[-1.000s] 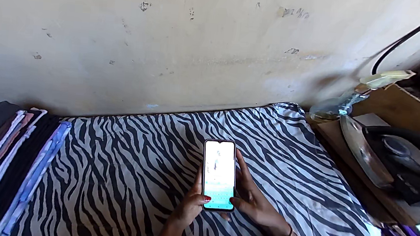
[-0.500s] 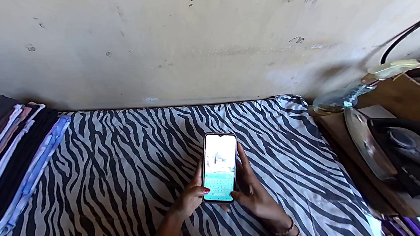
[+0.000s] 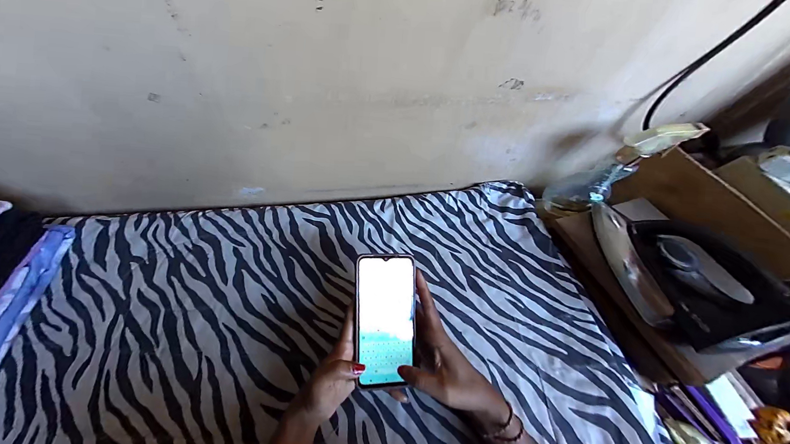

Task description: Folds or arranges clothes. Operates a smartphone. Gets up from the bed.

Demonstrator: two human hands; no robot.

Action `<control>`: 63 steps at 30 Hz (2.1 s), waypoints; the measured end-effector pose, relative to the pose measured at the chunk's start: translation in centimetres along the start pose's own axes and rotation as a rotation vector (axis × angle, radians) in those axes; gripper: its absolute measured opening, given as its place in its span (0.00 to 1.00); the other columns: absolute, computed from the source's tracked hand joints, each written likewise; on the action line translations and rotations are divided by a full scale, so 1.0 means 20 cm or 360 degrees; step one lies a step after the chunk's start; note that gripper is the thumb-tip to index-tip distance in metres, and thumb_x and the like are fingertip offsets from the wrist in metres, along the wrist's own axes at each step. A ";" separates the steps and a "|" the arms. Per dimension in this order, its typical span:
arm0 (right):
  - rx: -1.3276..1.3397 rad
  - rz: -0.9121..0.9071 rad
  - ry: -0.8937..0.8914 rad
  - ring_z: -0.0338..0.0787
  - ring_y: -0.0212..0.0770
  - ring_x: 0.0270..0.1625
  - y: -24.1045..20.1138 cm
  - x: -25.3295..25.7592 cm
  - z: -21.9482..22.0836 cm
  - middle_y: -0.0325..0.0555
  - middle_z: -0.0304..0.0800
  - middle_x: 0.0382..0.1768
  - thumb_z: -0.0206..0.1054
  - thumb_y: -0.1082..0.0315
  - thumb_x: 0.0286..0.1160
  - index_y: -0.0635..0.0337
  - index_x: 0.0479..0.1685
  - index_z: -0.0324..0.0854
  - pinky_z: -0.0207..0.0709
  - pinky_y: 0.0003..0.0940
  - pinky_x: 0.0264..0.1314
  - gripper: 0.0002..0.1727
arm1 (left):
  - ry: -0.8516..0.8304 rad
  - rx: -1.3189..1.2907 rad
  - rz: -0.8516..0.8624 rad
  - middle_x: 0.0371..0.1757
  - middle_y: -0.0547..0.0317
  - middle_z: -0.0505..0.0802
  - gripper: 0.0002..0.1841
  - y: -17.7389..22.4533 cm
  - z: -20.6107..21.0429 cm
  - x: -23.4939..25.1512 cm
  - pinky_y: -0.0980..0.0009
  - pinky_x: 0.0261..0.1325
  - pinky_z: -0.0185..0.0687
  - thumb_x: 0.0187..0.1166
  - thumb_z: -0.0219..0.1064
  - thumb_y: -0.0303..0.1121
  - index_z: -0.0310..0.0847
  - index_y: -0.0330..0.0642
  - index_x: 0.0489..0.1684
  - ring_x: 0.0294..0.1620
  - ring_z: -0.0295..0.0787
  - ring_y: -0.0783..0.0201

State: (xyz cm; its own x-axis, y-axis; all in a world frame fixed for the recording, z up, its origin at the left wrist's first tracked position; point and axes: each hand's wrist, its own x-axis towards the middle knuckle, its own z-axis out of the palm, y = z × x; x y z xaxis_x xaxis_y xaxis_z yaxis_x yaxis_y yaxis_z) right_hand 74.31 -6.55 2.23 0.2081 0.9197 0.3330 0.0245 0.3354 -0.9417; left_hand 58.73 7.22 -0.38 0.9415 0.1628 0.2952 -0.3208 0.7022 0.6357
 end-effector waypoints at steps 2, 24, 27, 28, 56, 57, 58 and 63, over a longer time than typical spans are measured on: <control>0.0013 0.0001 -0.0002 0.74 0.41 0.85 0.00 0.00 0.00 0.57 0.50 0.92 0.75 0.75 0.57 0.59 0.93 0.10 0.78 0.38 0.82 0.73 | -0.0014 -0.0005 0.0002 0.84 0.64 0.77 0.49 0.01 0.00 0.00 0.50 0.62 0.90 0.80 0.65 0.39 0.26 0.67 0.94 0.77 0.82 0.52; -0.0166 -0.0038 0.0175 0.86 0.40 0.74 0.01 0.01 0.03 0.55 0.75 0.80 0.65 0.72 0.70 0.63 0.95 0.22 0.84 0.36 0.75 0.58 | 0.0350 0.0196 -0.0192 0.71 0.60 0.86 0.49 0.06 0.08 0.01 0.51 0.47 0.96 0.78 0.57 0.25 0.16 0.60 0.90 0.60 0.94 0.52; -0.0233 -0.0022 0.0163 0.86 0.40 0.74 0.01 0.01 0.03 0.56 0.74 0.81 0.67 0.75 0.65 0.64 0.95 0.21 0.84 0.35 0.76 0.61 | 0.0443 0.0320 -0.0230 0.69 0.58 0.87 0.47 0.07 0.10 0.02 0.52 0.44 0.97 0.80 0.51 0.20 0.14 0.57 0.91 0.56 0.95 0.53; -0.0236 -0.0013 0.0164 0.86 0.40 0.74 0.01 0.00 0.04 0.56 0.73 0.81 0.69 0.75 0.64 0.64 0.95 0.21 0.84 0.35 0.76 0.62 | 0.0442 0.0329 -0.0228 0.69 0.59 0.87 0.48 0.07 0.10 0.02 0.52 0.44 0.97 0.80 0.52 0.20 0.14 0.57 0.90 0.56 0.95 0.53; 0.0091 -0.0009 -0.0012 0.78 0.46 0.82 0.01 -0.01 0.01 0.55 0.61 0.89 0.70 0.76 0.57 0.53 0.95 0.12 0.80 0.43 0.80 0.70 | 0.0064 0.0020 -0.0044 0.80 0.60 0.80 0.51 0.03 0.02 -0.01 0.49 0.51 0.94 0.77 0.63 0.35 0.21 0.65 0.92 0.71 0.87 0.49; 0.0074 0.0000 -0.0006 0.79 0.46 0.81 0.01 -0.01 0.02 0.55 0.62 0.88 0.71 0.77 0.57 0.53 0.95 0.12 0.81 0.42 0.80 0.70 | 0.0116 0.0077 -0.0057 0.79 0.60 0.81 0.50 0.03 0.03 -0.01 0.50 0.50 0.95 0.79 0.63 0.36 0.19 0.63 0.92 0.69 0.88 0.50; 0.0060 0.0010 0.0000 0.80 0.45 0.81 0.01 -0.01 0.02 0.55 0.63 0.88 0.71 0.78 0.55 0.54 0.95 0.12 0.82 0.42 0.79 0.71 | 0.0149 0.0140 -0.0066 0.79 0.60 0.80 0.51 0.04 0.03 -0.01 0.51 0.49 0.95 0.81 0.64 0.41 0.17 0.61 0.91 0.68 0.89 0.51; 0.0104 0.0037 -0.0036 0.79 0.47 0.81 0.00 -0.01 0.01 0.55 0.61 0.89 0.74 0.75 0.57 0.52 0.94 0.10 0.82 0.43 0.79 0.73 | 0.0147 0.0159 -0.0037 0.81 0.59 0.79 0.50 0.04 0.03 -0.01 0.51 0.50 0.95 0.81 0.64 0.55 0.21 0.63 0.93 0.70 0.88 0.51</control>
State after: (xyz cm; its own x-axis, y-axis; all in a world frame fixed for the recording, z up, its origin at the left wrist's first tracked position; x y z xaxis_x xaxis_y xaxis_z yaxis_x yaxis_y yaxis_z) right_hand 74.13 -6.59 2.16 0.1856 0.9315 0.3130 -0.0441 0.3261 -0.9443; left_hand 58.26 7.22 0.49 0.9528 0.2136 0.2156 -0.3031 0.6347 0.7108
